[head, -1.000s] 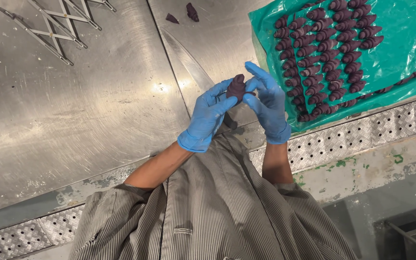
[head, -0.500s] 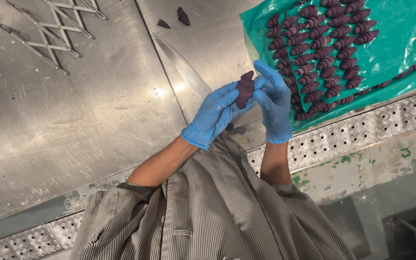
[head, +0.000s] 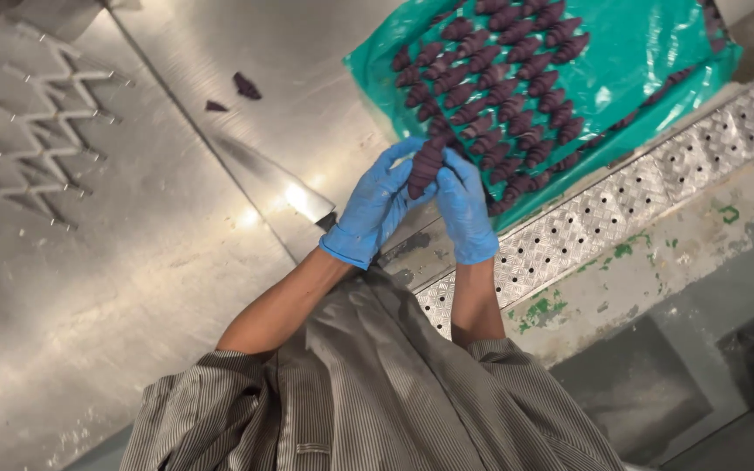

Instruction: Rolling triangular pieces of purple dough into spiral or cone shapes.

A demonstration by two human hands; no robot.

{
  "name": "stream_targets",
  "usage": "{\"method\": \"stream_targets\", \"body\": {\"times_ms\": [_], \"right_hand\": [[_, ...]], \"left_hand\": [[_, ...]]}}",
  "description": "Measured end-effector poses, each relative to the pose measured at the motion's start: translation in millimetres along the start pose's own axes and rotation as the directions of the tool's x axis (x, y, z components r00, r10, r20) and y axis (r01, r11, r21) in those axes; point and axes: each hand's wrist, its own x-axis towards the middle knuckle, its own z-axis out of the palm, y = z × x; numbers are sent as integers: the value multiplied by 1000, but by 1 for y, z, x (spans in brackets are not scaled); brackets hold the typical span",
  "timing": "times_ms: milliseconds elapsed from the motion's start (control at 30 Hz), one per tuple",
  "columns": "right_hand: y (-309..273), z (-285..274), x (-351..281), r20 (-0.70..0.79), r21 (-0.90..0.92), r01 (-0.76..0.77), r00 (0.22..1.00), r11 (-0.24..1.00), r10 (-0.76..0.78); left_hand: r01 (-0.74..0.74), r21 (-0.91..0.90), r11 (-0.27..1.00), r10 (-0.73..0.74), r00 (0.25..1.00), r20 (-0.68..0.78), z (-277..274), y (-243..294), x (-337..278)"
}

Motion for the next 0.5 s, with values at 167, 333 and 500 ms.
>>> {"method": "stream_targets", "body": {"times_ms": [167,333,500], "right_hand": [[-8,-34,8,-132,37,-16,991,999,21],[-8,-157,56,-432,-177,-138,900,974,49],[-18,-319,125,-582,-659,-124,708,742,-400]], "left_hand": [[18,243,970,-14,1000,-15,-11,-15,41],[129,440,889,-54,982,-180,-57,-4,40],[111,271,956,36,874,-485,-133,27,-8]]}}
